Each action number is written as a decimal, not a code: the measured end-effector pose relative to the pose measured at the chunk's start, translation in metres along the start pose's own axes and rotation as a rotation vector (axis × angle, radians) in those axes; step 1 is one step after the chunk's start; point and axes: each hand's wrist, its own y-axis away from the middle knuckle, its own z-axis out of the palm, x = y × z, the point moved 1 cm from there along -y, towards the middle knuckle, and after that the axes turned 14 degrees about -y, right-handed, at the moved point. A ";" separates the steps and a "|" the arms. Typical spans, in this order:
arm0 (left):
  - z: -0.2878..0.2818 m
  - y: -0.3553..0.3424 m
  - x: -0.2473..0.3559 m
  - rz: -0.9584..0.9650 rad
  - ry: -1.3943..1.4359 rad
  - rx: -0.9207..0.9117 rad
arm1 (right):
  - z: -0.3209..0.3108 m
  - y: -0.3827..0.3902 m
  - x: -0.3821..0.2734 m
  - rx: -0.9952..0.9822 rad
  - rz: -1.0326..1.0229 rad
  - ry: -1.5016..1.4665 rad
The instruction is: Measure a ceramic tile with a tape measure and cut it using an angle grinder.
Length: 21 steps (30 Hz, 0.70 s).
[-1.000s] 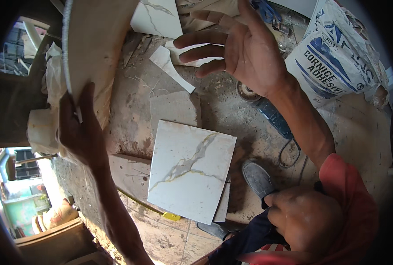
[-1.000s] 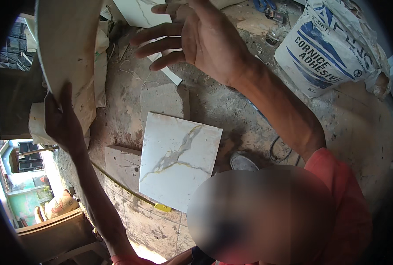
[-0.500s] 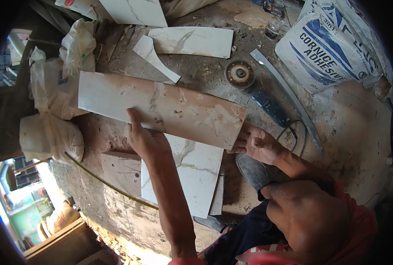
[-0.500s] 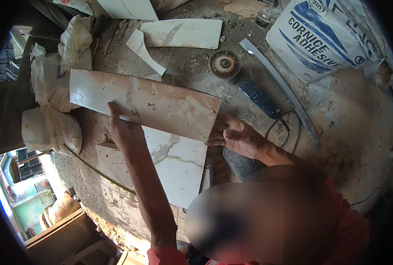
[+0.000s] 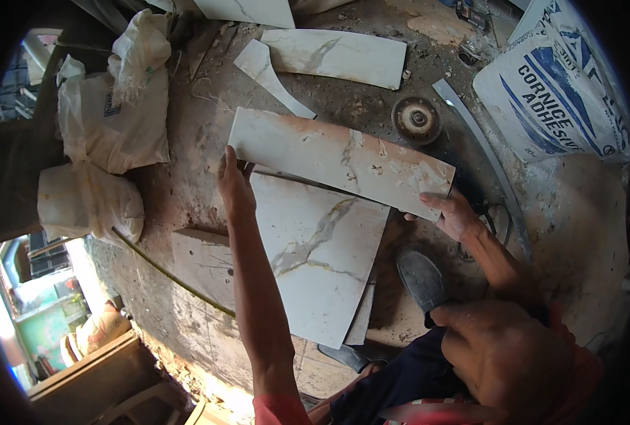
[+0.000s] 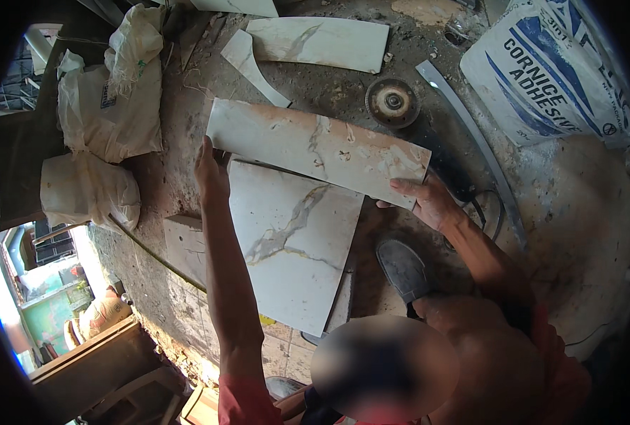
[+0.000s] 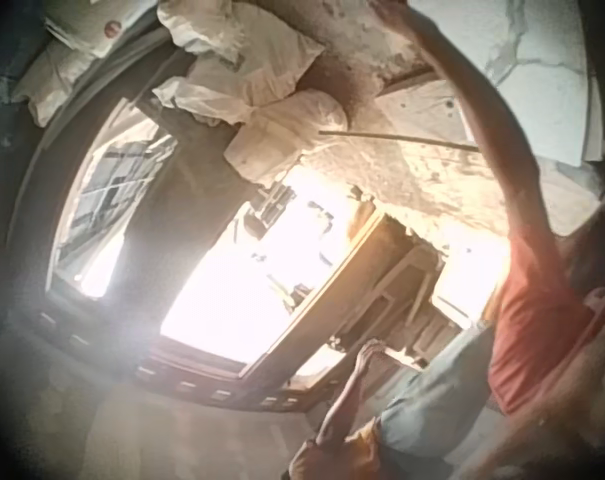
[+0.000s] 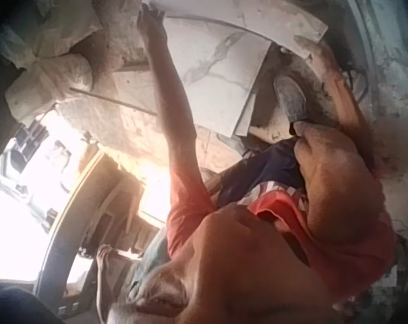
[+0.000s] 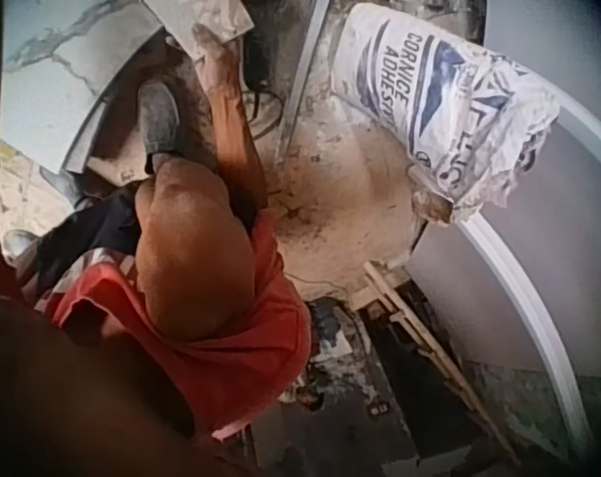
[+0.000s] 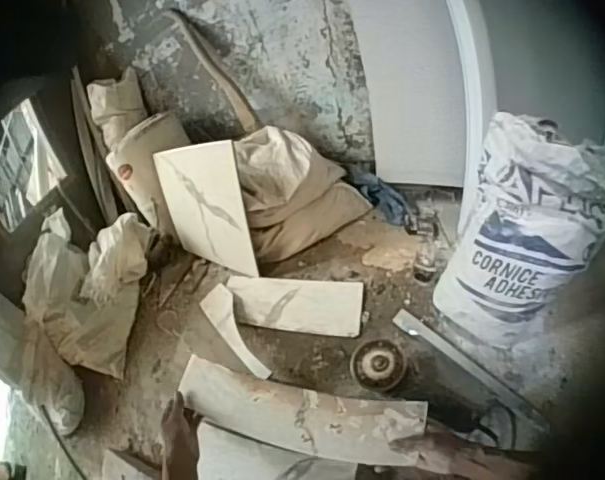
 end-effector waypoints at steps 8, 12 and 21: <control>-0.018 -0.048 -0.025 0.299 -0.779 0.104 | -0.019 -0.018 0.016 0.067 -0.020 0.040; -0.030 -0.051 -0.039 0.344 -0.901 0.146 | -0.022 -0.021 0.016 0.085 0.029 0.059; -0.042 -0.041 -0.062 0.363 -0.857 0.152 | -0.037 -0.033 0.023 0.084 0.064 0.103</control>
